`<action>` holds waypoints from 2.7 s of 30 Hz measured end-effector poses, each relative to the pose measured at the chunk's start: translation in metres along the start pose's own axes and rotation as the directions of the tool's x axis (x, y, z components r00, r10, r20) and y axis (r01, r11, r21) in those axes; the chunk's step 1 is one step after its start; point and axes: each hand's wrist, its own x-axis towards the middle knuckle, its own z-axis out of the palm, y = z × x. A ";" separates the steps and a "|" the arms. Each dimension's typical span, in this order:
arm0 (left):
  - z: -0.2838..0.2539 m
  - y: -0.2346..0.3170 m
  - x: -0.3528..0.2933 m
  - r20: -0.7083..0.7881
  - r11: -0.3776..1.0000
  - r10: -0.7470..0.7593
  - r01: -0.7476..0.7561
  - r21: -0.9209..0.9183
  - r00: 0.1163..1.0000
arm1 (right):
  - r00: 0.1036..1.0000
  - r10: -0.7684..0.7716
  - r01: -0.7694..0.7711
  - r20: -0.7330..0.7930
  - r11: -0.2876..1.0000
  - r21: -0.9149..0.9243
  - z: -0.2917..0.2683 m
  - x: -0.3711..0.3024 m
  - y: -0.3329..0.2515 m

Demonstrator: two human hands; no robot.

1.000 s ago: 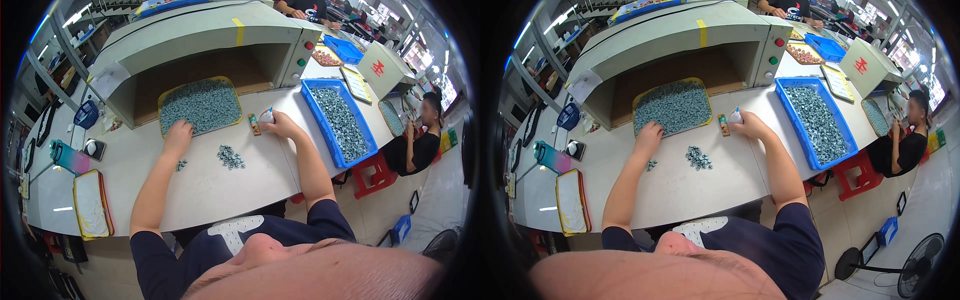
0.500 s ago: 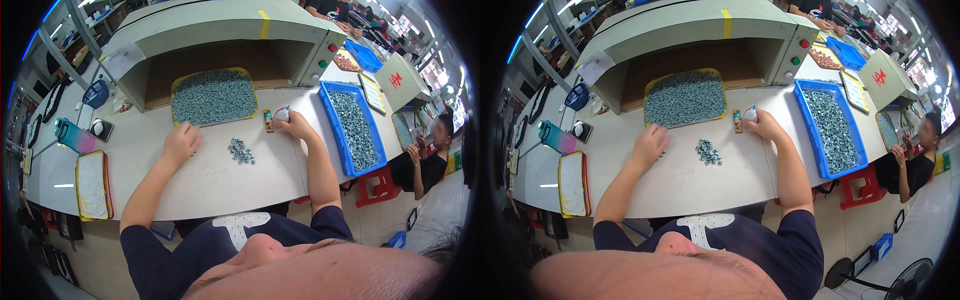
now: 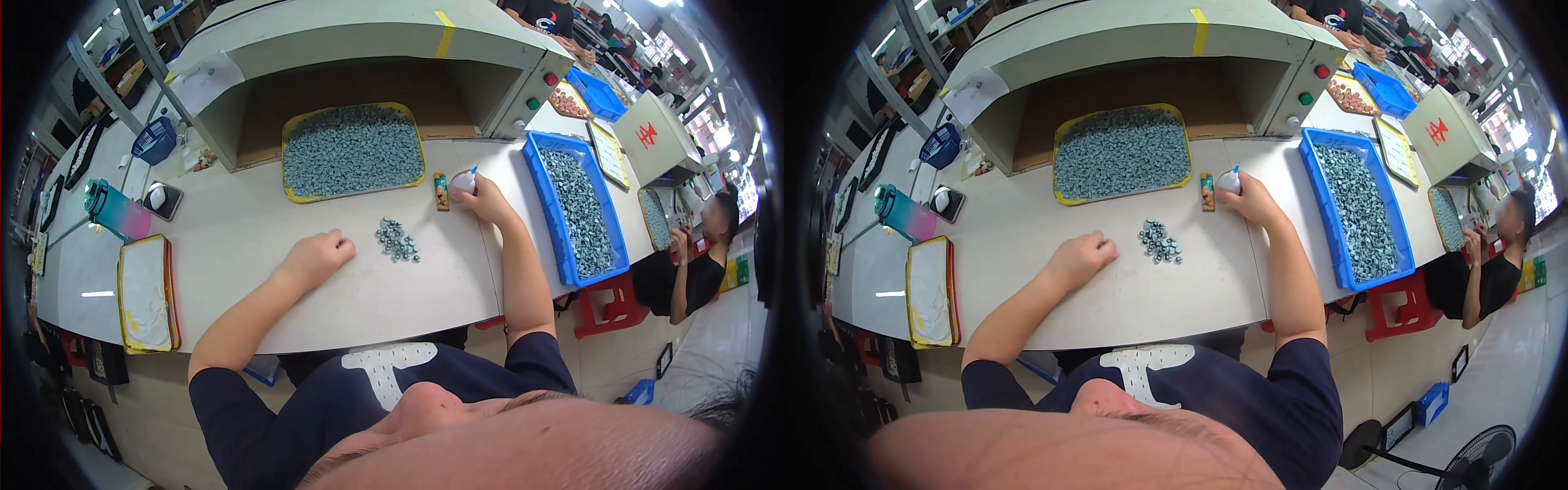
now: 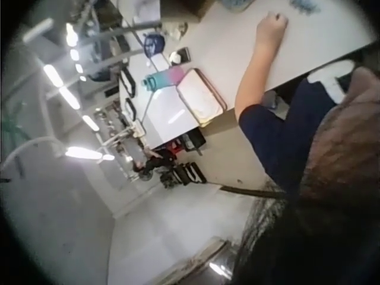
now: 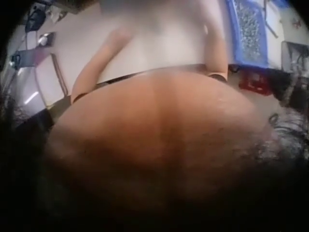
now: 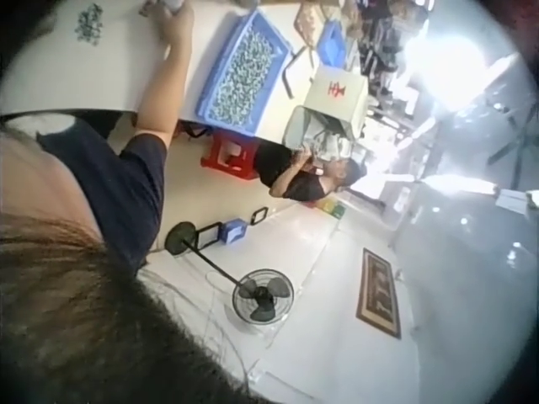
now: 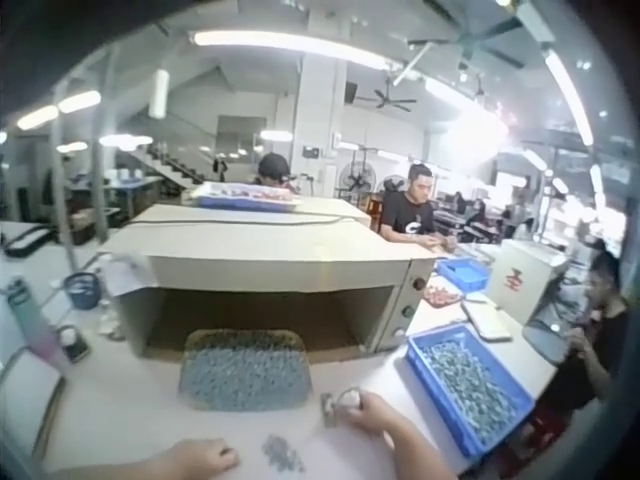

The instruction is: Assembling small plastic components using glue at a factory workbench.

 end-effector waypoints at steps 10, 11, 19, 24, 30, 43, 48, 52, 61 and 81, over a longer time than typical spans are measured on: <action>-0.008 0.047 -0.004 0.101 0.960 0.274 -0.266 -0.086 0.956 | 1.000 0.015 -0.015 -0.001 1.000 -0.009 0.002 0.001 0.000; -0.008 0.048 -0.005 0.106 0.962 0.262 -0.251 -0.105 0.959 | 1.000 0.010 -0.010 0.002 1.000 -0.006 0.001 0.002 0.002; -0.011 0.006 0.017 -0.170 0.985 -0.159 0.143 -0.098 0.973 | 1.000 0.018 -0.018 0.008 1.000 0.006 -0.004 -0.003 -0.004; -0.008 -0.060 0.078 -0.362 0.926 -0.328 0.372 0.057 0.873 | 1.000 0.013 -0.013 -0.012 0.999 -0.048 -0.003 -0.010 -0.012; 0.003 -0.075 0.110 -0.217 0.850 -0.478 0.511 0.131 0.851 | 1.000 0.009 -0.009 -0.015 0.999 -0.036 -0.001 -0.011 -0.015; -0.002 -0.092 0.128 -0.138 0.895 -0.405 0.423 0.141 0.904 | 1.000 0.030 -0.030 0.000 0.999 -0.029 -0.004 -0.008 -0.010; -0.006 -0.092 0.133 -0.133 0.928 -0.324 0.342 0.150 0.937 | 1.000 0.018 -0.019 -0.016 0.998 -0.057 -0.006 -0.012 -0.008; -0.006 -0.093 0.134 -0.115 0.936 -0.288 0.305 0.178 0.951 | 1.000 0.002 -0.002 -0.005 0.998 -0.068 -0.008 -0.018 -0.011; -0.033 -0.089 0.124 -0.286 0.852 -0.499 0.523 0.012 0.818 | 1.000 -0.021 0.020 -0.005 0.997 -0.068 -0.009 -0.032 -0.023; -0.023 -0.046 -0.062 -0.143 0.866 -0.438 0.459 0.196 0.887 | 0.998 0.061 -0.064 -0.028 0.991 -0.120 0.030 0.004 -0.021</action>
